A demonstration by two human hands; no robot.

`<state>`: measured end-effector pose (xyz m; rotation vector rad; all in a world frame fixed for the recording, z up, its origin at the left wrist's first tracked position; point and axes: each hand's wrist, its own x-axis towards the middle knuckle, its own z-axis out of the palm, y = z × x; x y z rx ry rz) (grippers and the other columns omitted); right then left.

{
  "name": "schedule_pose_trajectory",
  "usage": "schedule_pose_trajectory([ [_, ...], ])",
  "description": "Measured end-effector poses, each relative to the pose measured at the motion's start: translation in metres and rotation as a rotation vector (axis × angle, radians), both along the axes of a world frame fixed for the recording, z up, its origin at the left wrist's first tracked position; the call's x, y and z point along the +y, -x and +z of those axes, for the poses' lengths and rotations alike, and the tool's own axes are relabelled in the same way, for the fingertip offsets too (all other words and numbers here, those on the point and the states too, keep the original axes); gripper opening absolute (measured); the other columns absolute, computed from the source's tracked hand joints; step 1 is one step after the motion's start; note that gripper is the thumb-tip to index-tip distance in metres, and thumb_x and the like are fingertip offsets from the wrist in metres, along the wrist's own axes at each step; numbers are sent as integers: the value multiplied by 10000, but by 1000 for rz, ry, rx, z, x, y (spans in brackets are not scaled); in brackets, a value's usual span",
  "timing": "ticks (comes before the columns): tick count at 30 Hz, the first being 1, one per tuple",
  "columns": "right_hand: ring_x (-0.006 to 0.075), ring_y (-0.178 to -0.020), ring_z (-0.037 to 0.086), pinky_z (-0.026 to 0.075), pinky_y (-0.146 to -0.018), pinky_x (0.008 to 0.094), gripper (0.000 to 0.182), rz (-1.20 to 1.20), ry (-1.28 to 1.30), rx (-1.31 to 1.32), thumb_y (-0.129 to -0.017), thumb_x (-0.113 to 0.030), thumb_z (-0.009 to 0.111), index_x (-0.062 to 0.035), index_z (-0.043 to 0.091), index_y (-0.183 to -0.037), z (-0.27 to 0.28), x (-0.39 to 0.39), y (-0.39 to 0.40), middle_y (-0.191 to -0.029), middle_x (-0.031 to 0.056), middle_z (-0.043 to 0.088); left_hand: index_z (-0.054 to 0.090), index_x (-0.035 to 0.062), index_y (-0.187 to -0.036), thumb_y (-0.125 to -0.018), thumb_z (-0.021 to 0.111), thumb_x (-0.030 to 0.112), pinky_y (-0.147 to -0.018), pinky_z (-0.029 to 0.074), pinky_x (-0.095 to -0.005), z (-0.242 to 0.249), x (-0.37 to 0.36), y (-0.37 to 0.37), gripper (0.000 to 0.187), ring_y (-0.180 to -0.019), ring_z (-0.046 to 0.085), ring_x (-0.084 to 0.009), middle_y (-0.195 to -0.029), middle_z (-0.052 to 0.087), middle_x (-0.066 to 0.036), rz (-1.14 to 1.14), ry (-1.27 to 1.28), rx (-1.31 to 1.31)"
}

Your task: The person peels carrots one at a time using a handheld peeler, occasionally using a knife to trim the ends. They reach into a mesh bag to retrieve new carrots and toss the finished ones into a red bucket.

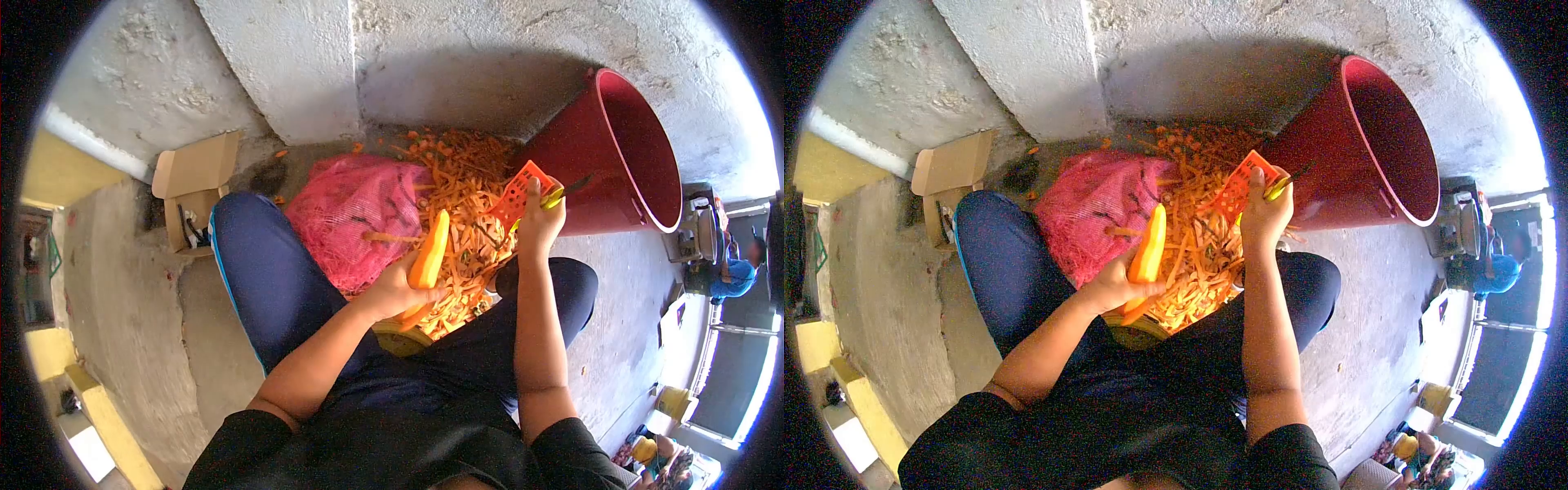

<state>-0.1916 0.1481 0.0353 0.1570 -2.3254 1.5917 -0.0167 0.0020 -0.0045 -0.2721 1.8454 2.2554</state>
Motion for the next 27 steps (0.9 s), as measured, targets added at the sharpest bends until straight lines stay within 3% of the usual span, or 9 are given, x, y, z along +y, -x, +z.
schedule_pose_trajectory([
  [1, 115, -703, 489, 410, -658, 245, 218, 39, 12, -13, -788, -181, 582, -12, 502, -901, -2, 1, 0, -761, 54, 545, 401, 10, -1160, -666, 675, 247, -819, 377, -279, 0, 1, 1, 613, -932, 496, -164, -1012, 528, -85, 37, -33, -41],
  [4, 118, -687, 490, 414, -649, 250, 219, 244, -78, -76, -778, -176, 591, -14, 509, -899, -5, 1, -4, -756, 61, 555, 447, 47, -1124, -662, 663, 281, -759, 422, -305, -2, -5, 3, 561, -868, 560, -211, -930, 580, -126, 40, 277, 55],
  [6, 161, -644, 519, 425, -612, 282, 244, 413, -207, -188, -749, -170, 612, -22, 521, -921, -3, 1, -10, -725, 128, 564, 485, 45, -1051, -677, 650, 219, -749, 424, -317, 18, -9, 4, 444, -850, 568, -235, -890, 587, -126, 45, 522, -71],
  [8, 146, -699, 563, 440, -632, 268, 198, 618, -343, -323, -774, -151, 583, -7, 516, -892, -17, 6, -12, -790, 74, 592, 508, 46, -990, -678, 643, 190, -715, 431, -334, 22, -13, 6, 370, -817, 571, -269, -845, 585, -141, 83, 669, -104],
  [11, 246, -669, 579, 437, -614, 321, 214, 805, -652, -130, -756, -199, 590, -26, 518, -860, -1, 1, -32, -745, 123, 585, 516, 52, -923, -659, 641, 212, -639, 441, -371, 8, -19, 7, 333, -753, 565, -323, -781, 573, -168, 181, 739, -43],
  [15, 347, -647, 528, 393, -579, 385, 255, 943, -754, -311, -748, -274, 584, -56, 513, -858, 4, -5, -37, -661, 180, 536, 529, 67, -803, -653, 623, 242, -568, 441, -405, 13, -18, 7, 249, -665, 563, -326, -677, 567, -152, 239, 902, 52],
  [20, 351, -644, 519, 396, -581, 383, 274, 929, -751, -313, -741, -277, 594, -42, 505, -851, 1, -4, -40, -668, 185, 534, 529, 69, -785, -646, 623, 239, -556, 443, -409, 14, -16, 7, 238, -643, 565, -319, -655, 564, -147, 210, 972, 83],
  [24, 352, -651, 521, 395, -582, 385, 284, 973, -741, -312, -738, -278, 601, -32, 501, -840, -3, -2, -39, -669, 188, 533, 517, 60, -862, -649, 637, 225, -581, 442, -419, 17, -17, 7, 295, -680, 560, -345, -710, 574, -168, 141, 934, 35],
  [27, 359, -718, 546, 420, -611, 411, 308, 1008, -758, -337, -754, -343, 566, -91, 523, -925, -10, 1, -35, -745, 181, 570, 519, 61, -851, -650, 635, 232, -577, 442, -419, 16, -16, 8, 288, -674, 561, -344, -706, 574, -166, 142, 941, 30],
])
